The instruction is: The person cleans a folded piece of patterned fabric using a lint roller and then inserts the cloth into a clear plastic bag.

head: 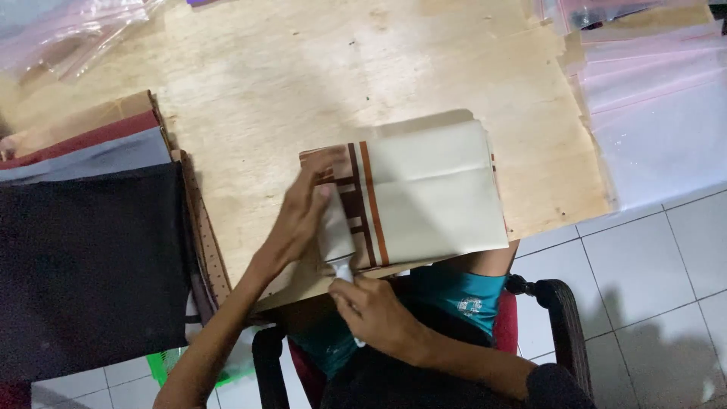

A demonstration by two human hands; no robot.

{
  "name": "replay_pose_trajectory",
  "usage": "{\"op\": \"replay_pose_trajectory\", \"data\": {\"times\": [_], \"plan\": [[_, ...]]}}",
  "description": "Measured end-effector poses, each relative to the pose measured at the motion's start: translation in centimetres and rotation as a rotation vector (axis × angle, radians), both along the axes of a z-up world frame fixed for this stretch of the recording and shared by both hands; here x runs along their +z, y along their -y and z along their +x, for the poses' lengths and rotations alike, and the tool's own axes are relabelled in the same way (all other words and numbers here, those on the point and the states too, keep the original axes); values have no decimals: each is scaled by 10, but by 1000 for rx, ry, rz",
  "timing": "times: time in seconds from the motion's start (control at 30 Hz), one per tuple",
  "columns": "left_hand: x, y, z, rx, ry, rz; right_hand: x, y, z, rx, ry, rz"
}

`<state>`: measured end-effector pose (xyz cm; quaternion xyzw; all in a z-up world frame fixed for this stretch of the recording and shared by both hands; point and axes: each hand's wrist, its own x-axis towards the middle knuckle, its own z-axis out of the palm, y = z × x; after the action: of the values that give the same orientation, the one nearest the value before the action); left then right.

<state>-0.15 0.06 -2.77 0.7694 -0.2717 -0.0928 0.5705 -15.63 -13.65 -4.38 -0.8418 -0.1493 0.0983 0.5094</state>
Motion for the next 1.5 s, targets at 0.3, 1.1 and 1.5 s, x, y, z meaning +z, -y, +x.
{"op": "replay_pose_trajectory", "data": {"times": [0.3,1.1,1.5], "plan": [[-47,3,-12,-84,258,265,-8,32,-12,-186,42,-53],[2,-15,-35,-234,360,177,-26,51,-67,-134,21,122],[-36,-32,-32,-175,679,862,-30,104,-85,-343,-28,-184]]}}
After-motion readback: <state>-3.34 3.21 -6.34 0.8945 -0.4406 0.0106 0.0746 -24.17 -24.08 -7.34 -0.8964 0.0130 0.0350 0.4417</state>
